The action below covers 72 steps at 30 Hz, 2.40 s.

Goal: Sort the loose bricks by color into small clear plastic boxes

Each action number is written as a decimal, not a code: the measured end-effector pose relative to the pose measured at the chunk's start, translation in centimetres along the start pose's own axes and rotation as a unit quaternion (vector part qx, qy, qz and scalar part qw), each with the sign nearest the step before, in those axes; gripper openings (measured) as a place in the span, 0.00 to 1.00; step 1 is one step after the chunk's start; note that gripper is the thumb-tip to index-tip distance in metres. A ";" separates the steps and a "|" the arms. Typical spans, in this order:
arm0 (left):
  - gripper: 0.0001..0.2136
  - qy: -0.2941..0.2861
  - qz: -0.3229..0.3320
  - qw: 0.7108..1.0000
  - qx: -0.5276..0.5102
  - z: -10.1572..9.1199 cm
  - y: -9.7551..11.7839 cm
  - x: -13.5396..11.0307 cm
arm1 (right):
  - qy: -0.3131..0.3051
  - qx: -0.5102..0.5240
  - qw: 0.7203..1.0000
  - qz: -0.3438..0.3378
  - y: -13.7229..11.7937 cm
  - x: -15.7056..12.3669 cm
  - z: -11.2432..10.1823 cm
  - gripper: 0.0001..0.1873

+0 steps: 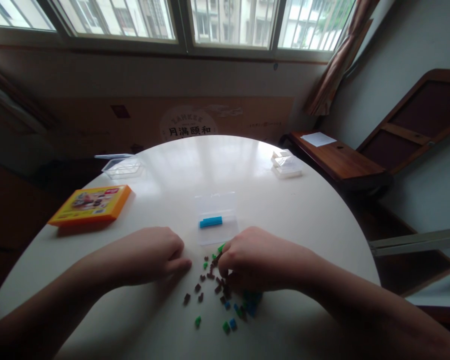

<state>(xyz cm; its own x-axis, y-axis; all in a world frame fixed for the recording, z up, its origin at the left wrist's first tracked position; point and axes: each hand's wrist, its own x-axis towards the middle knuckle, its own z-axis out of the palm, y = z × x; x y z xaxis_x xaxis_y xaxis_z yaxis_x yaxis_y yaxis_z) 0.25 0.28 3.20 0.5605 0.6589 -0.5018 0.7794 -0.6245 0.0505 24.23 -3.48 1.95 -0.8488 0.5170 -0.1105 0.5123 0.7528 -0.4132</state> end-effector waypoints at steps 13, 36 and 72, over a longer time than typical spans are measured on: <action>0.21 0.015 0.005 1.000 0.000 0.0 0.0 -0.1 | 0.128 0.007 0.991 0.043 1.1 -0.6 -0.6 0.06; 0.18 0.038 0.026 0.999 0.002 -0.1 -0.3 -0.1 | 0.228 -0.088 0.941 0.234 3.0 1.5 1.0 0.09; 0.16 0.127 -0.032 0.991 -0.015 1.0 3.7 0.5 | 0.235 -0.079 0.936 0.251 3.5 2.1 1.6 0.11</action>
<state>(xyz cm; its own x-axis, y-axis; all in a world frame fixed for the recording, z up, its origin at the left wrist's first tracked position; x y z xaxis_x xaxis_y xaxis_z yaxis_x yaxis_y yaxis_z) 3.17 -2.12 2.30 0.5598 0.7829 -0.2714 0.8210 -0.5685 0.0537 24.03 -0.46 -1.21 -0.3632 0.9160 0.1702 0.8755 0.3980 -0.2739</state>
